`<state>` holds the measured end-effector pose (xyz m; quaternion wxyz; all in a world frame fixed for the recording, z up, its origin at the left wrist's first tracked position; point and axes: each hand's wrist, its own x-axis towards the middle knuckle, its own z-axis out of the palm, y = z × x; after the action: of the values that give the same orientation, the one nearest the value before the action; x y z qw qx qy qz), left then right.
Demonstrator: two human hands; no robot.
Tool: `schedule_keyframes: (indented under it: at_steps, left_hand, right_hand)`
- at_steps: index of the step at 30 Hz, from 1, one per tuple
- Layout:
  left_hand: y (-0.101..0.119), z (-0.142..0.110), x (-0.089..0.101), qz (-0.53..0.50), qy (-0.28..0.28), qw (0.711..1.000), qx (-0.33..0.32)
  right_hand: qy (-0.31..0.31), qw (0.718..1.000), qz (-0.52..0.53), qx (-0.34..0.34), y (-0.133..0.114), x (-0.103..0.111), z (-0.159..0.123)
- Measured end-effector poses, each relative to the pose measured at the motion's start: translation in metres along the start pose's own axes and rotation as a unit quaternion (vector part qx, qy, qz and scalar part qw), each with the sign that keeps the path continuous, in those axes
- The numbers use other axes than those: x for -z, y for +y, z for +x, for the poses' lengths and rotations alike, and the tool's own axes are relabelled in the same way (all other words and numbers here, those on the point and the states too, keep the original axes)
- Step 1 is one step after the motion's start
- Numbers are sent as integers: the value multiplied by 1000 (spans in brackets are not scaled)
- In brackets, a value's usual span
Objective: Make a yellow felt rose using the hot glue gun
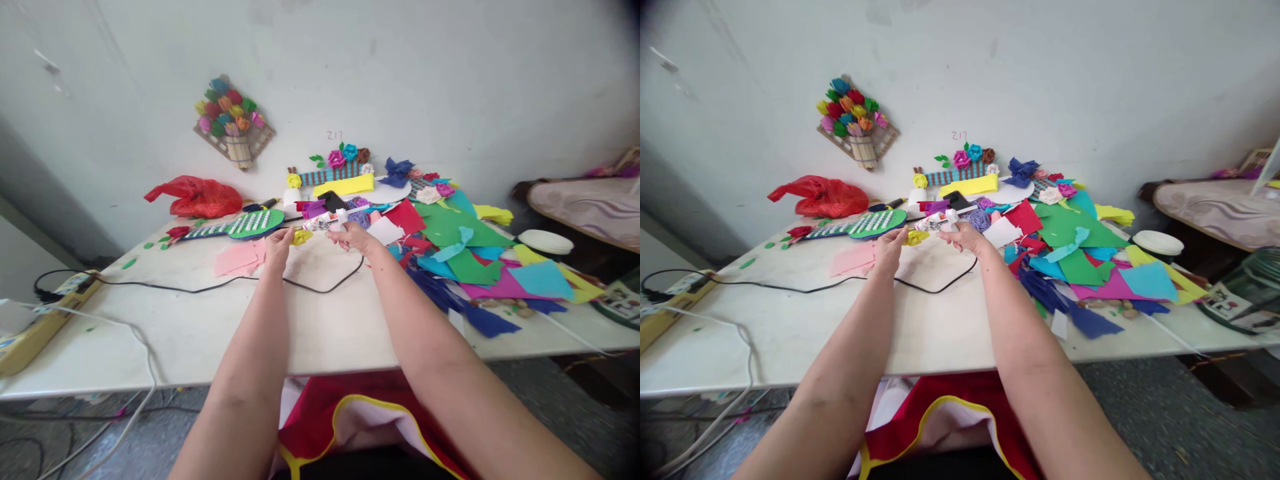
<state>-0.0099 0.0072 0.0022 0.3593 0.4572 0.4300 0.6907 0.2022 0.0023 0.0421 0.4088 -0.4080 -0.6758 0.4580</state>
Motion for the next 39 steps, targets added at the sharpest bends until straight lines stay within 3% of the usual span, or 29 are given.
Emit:
schedule_keyframes:
  at_steps: [39]
  left_hand:
    - [-1, 1, 0, -20, 8, 1000, -8]
  right_hand:
    - [-23, 999, -30, 36, 8, 6, 5]
